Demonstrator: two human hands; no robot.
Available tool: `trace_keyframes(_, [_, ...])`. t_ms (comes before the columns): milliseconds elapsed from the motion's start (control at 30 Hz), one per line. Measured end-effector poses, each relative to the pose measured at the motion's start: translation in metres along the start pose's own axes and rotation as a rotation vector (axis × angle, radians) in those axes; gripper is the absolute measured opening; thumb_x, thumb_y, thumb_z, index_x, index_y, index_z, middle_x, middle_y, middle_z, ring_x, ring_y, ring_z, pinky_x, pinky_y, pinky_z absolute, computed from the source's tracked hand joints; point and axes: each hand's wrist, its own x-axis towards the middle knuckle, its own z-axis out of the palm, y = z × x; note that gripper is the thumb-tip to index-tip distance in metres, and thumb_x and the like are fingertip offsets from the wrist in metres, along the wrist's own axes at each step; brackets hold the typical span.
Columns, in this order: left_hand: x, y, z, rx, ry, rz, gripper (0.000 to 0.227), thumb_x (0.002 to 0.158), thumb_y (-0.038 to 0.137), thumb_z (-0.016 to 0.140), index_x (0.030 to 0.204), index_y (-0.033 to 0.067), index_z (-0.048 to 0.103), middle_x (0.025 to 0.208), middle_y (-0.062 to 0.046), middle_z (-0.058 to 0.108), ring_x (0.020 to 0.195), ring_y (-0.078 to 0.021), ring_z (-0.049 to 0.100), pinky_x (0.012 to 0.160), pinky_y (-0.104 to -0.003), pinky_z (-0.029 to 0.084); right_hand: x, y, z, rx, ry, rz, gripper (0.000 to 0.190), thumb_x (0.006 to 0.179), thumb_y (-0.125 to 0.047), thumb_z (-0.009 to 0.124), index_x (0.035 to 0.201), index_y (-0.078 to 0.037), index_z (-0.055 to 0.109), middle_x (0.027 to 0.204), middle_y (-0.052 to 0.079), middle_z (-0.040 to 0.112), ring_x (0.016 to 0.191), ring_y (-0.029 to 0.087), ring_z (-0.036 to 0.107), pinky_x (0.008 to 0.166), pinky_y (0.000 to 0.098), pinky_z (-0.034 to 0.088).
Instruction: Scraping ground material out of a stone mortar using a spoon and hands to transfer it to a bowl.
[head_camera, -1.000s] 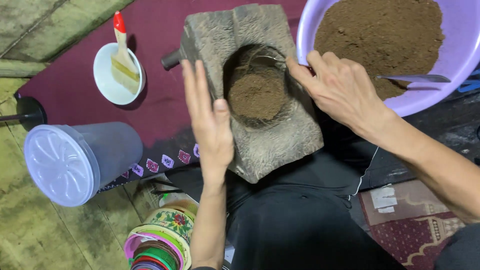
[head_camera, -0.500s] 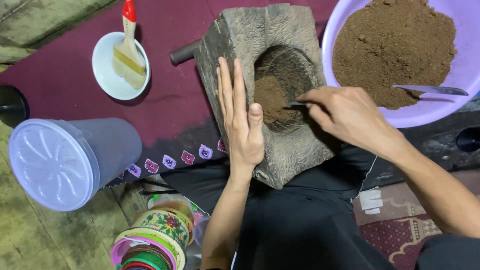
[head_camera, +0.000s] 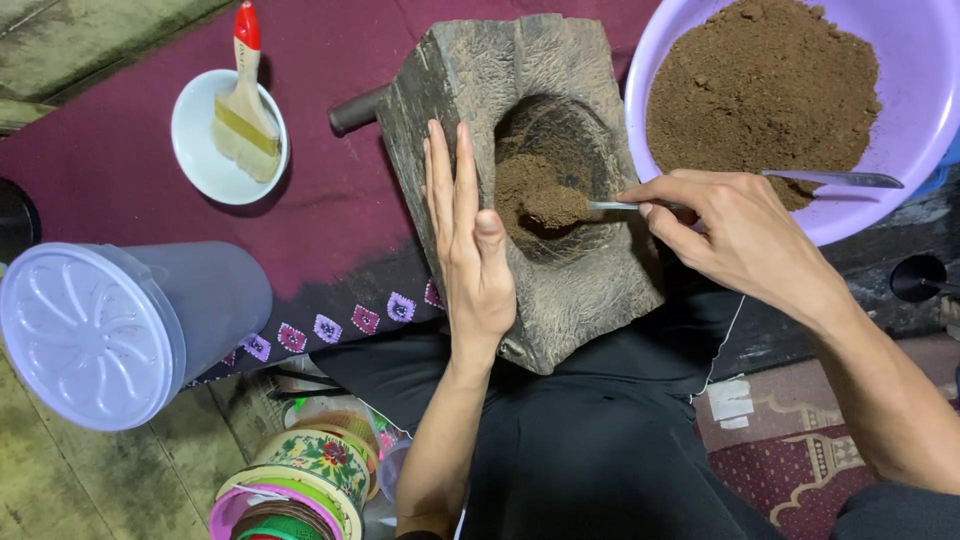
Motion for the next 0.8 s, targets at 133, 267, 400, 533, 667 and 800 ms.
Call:
trace_keyframes(133, [-0.003, 0.039, -0.004, -0.056, 0.027, 0.079, 0.067, 0.116, 0.052, 0.013, 0.162, 0.0057, 0.026, 0.175, -0.02, 0.019, 0.169, -0.0383, 0.019, 0.145, -0.053, 0.016, -0.007, -0.003, -0.013, 0.026, 0.026, 0.014, 0.029, 0.089, -0.01, 0.06, 0.111, 0.001, 0.076, 0.083, 0.011, 0.076, 0.039, 0.019, 0.049, 0.039, 0.0332, 0.039])
trace_keyframes(267, [-0.007, 0.064, 0.007, -0.268, 0.017, 0.113, 0.071, 0.117, 0.066, 0.011, 0.166, 0.0155, 0.025, 0.178, -0.011, 0.022, 0.173, -0.0326, 0.022, 0.153, -0.054, 0.021, -0.017, 0.005, -0.026, 0.036, 0.078, 0.004, 0.027, 0.089, -0.008, 0.062, 0.11, -0.001, 0.078, 0.087, 0.012, 0.078, 0.036, 0.017, 0.048, 0.034, 0.0295, 0.034])
trace_keyframes(400, [-0.003, 0.088, 0.019, -0.517, -0.078, -0.013, 0.081, 0.113, 0.072, 0.02, 0.166, 0.0109, 0.016, 0.177, -0.013, 0.016, 0.171, -0.0313, 0.014, 0.148, -0.059, 0.014, -0.031, 0.021, -0.044, 0.006, 0.17, -0.041, 0.024, 0.093, -0.006, 0.065, 0.112, 0.004, 0.076, 0.098, 0.019, 0.078, 0.036, 0.018, 0.053, 0.031, 0.0278, 0.036])
trace_keyframes(533, [-0.009, 0.099, 0.038, -0.753, 0.056, -0.13, 0.073, 0.112, 0.058, 0.029, 0.161, 0.0043, 0.026, 0.172, -0.016, 0.025, 0.165, -0.0316, 0.023, 0.14, -0.057, 0.018, -0.052, 0.061, -0.058, -0.062, 0.201, -0.074, 0.025, 0.099, -0.006, 0.062, 0.114, 0.009, 0.074, 0.097, 0.023, 0.076, 0.034, 0.016, 0.047, 0.029, 0.0242, 0.028])
trace_keyframes(667, [-0.019, 0.096, 0.071, -0.804, 0.038, -0.227, 0.063, 0.112, 0.049, 0.022, 0.16, 0.0087, 0.026, 0.169, -0.014, 0.029, 0.161, -0.0282, 0.026, 0.137, -0.057, 0.019, -0.068, 0.075, -0.065, -0.112, 0.301, 0.042, 0.024, 0.106, 0.005, 0.064, 0.127, 0.012, 0.075, 0.065, 0.012, 0.06, 0.041, 0.018, 0.044, 0.036, 0.0275, 0.028])
trace_keyframes(800, [-0.03, 0.092, 0.103, -0.739, -0.07, -0.284, 0.059, 0.111, 0.038, 0.02, 0.157, 0.0016, 0.025, 0.166, -0.021, 0.029, 0.156, -0.0342, 0.028, 0.132, -0.056, 0.025, -0.075, 0.118, -0.026, -0.889, 0.434, 0.081, 0.043, 0.111, -0.007, 0.069, 0.153, -0.016, 0.07, 0.094, -0.003, 0.05, 0.051, 0.004, 0.038, 0.042, 0.0178, 0.036])
